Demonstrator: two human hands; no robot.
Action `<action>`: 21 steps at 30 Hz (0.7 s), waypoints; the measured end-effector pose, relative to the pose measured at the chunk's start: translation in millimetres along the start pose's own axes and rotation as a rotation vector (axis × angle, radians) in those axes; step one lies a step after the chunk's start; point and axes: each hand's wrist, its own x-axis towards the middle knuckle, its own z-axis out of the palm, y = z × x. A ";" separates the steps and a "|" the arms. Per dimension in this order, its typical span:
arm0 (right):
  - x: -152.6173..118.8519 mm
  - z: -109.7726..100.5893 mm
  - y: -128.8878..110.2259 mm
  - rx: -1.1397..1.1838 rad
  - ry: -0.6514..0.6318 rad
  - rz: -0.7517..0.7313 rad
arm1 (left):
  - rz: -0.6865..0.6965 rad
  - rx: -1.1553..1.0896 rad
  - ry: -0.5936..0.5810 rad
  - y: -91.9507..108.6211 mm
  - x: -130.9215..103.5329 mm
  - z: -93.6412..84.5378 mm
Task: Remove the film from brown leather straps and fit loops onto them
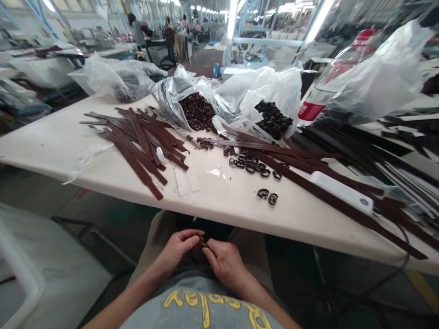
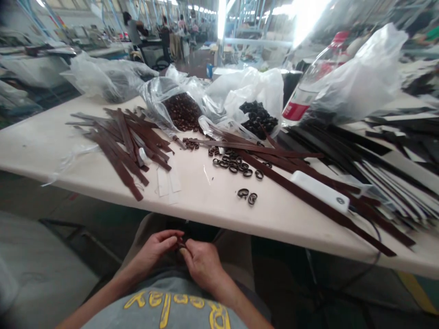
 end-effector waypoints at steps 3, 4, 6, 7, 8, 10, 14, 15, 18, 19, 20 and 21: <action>-1.9 -0.8 -2.1 0.030 -0.019 0.001 | 0.041 0.053 0.002 4.7 -3.5 1.3; -2.2 -0.7 -2.2 0.047 -0.023 0.002 | 0.056 0.071 0.006 6.4 -4.5 2.0; -1.8 0.2 -1.3 0.087 -0.028 0.008 | 0.079 0.106 0.015 9.6 -5.8 3.9; -1.2 1.0 -0.5 0.110 -0.031 0.009 | 0.090 0.120 0.015 10.9 -6.0 4.7; -0.4 2.0 0.7 0.136 -0.034 0.007 | 0.098 0.130 0.013 12.0 -5.8 5.3; 1.2 4.7 3.5 0.184 -0.040 -0.003 | 0.117 0.135 0.005 13.1 -4.9 5.8; 3.6 12.1 10.6 0.260 -0.048 -0.020 | 0.160 0.170 0.013 13.2 -4.4 5.2; 4.2 14.3 12.8 0.280 -0.054 -0.027 | 0.172 0.194 0.012 13.2 -4.7 5.1; 6.7 20.6 19.3 0.304 -0.078 -0.049 | 0.214 0.285 -0.007 13.4 -5.7 6.0; 7.8 22.3 21.1 0.302 -0.085 -0.054 | 0.221 0.309 -0.012 13.5 -6.0 6.6; 8.8 23.5 22.6 0.302 -0.094 -0.058 | 0.221 0.323 -0.016 13.4 -6.2 7.4; 9.7 24.2 23.5 0.306 -0.100 -0.061 | 0.215 0.329 -0.016 13.2 -6.3 8.2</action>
